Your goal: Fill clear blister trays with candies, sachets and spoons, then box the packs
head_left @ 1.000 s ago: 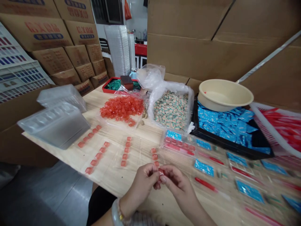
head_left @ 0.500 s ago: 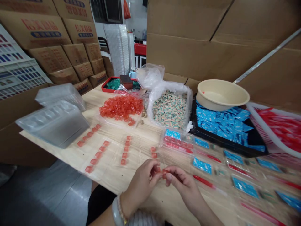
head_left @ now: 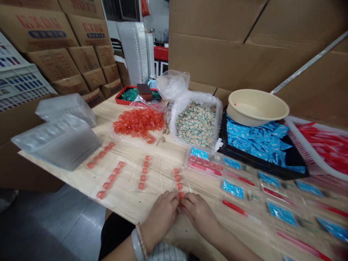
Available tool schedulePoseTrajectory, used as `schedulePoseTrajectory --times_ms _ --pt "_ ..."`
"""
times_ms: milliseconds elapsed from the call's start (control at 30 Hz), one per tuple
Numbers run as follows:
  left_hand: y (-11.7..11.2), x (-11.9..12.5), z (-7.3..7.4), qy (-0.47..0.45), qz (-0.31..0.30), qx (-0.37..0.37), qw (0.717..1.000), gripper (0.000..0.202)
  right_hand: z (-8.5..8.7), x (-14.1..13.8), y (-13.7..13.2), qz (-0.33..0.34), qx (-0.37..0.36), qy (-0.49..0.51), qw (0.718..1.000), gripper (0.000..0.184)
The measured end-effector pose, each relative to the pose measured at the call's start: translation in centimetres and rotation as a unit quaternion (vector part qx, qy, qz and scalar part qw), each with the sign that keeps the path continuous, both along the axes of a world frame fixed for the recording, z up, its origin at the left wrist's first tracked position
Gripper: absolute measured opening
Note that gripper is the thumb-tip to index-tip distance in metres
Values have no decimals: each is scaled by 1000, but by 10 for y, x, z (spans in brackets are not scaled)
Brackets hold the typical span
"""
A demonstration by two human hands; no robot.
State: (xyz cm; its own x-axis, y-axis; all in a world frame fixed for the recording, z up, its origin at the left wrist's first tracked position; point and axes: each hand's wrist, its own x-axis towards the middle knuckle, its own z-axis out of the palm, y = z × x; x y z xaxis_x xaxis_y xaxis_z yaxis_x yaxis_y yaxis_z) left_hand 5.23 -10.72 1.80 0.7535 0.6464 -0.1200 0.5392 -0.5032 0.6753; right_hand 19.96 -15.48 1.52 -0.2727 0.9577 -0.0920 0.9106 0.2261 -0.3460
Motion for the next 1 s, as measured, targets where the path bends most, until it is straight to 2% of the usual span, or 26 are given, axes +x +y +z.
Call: schedulePoseTrajectory --times_ms 200,367,500,600,667,733,767,833,933,1000 --pt "-5 -4 1 11 5 7 1000 20 -13 1 -5 -34 50 26 998 18" --pt "-16 -8 5 39 -3 65 997 15 -17 3 -21 -56 77 88 992 28" --pt "-24 -3 28 31 -19 82 996 19 -19 6 -33 -7 182 61 981 56" --pt "-29 -7 49 -9 -31 83 996 14 -14 9 -33 6 233 79 969 49" --pt "-28 -23 49 -32 0 111 993 15 -6 13 -32 -12 238 119 964 44" --pt "-20 -50 34 -19 83 176 981 30 5 18 -31 -55 233 151 959 40" --pt "-13 -65 22 -1 136 213 968 32 10 21 -32 -78 233 163 956 39" --pt "7 -91 -7 51 192 260 945 33 18 28 -37 -117 237 185 946 37" --pt "35 -105 -42 104 177 272 940 23 26 44 -53 -207 229 235 922 36" --pt "43 -99 -51 106 129 260 951 22 30 59 -70 -323 208 297 874 35"
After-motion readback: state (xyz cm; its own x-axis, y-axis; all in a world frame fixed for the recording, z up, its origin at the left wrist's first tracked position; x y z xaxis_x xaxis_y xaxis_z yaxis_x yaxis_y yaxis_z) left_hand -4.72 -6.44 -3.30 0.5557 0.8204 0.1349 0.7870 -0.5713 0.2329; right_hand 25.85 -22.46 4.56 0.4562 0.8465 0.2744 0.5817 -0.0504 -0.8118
